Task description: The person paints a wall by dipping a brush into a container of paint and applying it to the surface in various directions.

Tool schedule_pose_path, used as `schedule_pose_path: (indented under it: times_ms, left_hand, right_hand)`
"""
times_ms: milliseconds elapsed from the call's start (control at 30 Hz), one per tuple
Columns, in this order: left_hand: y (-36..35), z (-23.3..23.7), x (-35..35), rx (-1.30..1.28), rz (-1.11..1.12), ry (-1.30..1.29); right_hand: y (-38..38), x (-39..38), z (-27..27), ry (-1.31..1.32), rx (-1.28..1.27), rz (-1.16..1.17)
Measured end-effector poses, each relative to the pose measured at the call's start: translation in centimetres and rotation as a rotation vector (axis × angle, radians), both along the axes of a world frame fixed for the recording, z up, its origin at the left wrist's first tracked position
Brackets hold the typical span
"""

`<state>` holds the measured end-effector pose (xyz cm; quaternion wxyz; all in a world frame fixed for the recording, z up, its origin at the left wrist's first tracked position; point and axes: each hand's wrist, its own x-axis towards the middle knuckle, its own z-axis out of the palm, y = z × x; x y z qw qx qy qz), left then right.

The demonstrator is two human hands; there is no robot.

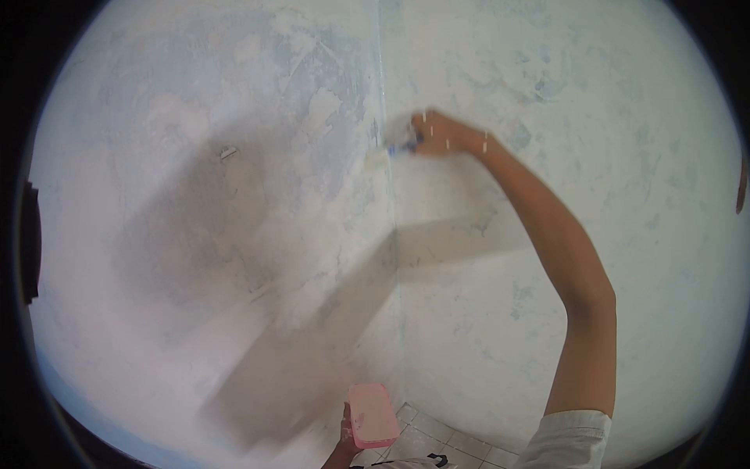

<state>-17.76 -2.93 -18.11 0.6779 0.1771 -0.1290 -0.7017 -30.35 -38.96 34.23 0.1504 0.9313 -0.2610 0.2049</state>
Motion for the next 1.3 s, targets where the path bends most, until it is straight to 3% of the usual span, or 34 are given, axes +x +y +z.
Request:
schedule_pose_path:
  times_ms: [133, 300, 367, 400, 500, 567, 700, 767, 833, 867, 933, 1033, 1200, 1300]
  left_hand:
    - [0.2, 0.5, -0.1, -0.039, 0.037, -0.117]
    - [0.4, 1.2, -0.1, -0.014, 0.024, -0.055]
    - [0.4, 1.4, -0.1, -0.010, 0.026, -0.102]
    - [0.3, 1.2, 0.1, -0.009, 0.027, -0.104]
    - [0.3, -0.1, 0.4, -0.009, -0.001, 0.003]
    - [0.3, -0.8, 0.5, 0.029, 0.016, -0.033]
    - [0.3, -0.9, 0.7, 0.031, 0.036, -0.164]
    - [0.4, -0.1, 0.6, 0.004, -0.012, -0.004]
    - [0.3, -0.7, 0.7, 0.003, -0.014, 0.016]
    - [0.2, -1.0, 0.8, -0.003, -0.011, 0.035]
    - [0.3, 0.1, 0.5, -0.011, -0.006, 0.031]
    - [0.7, 0.9, 0.3, -0.014, 0.021, -0.045]
    - [0.8, 0.4, 0.5, -0.037, 0.040, -0.094]
    - [0.5, -0.6, 0.8, -0.013, 0.017, -0.018]
  right_hand:
    - [1.2, -0.1, 9.3, -0.225, -0.100, 0.002]
    - [-0.5, 0.0, 12.9, -0.768, -0.088, 0.182]
    - [0.9, 0.6, 10.6, -0.673, -0.076, 0.041]
    - [-1.5, 1.5, 8.4, -0.643, -0.086, 0.135]
    - [-1.2, 2.8, -0.6, -0.689, -0.136, 0.044]
    - [-0.2, 2.5, -5.7, -0.654, 0.082, 0.042]
    - [0.2, 2.0, -14.9, -0.653, 0.051, 0.223]
    - [0.6, 1.1, -17.9, -0.639, 0.005, 0.251]
    - [0.4, -0.3, -20.0, -0.234, 0.279, -0.026]
    - [0.1, -1.0, -20.9, -0.234, 0.280, -0.028]
    - [0.0, -1.9, -21.3, 0.125, 0.365, -0.017]
    - [-1.9, -0.6, -16.8, 0.160, 0.176, 0.120]
    - [-0.9, 0.6, 3.8, -0.162, -0.172, -0.013]
    - [0.9, 0.1, 11.2, -0.395, -0.071, 0.105]
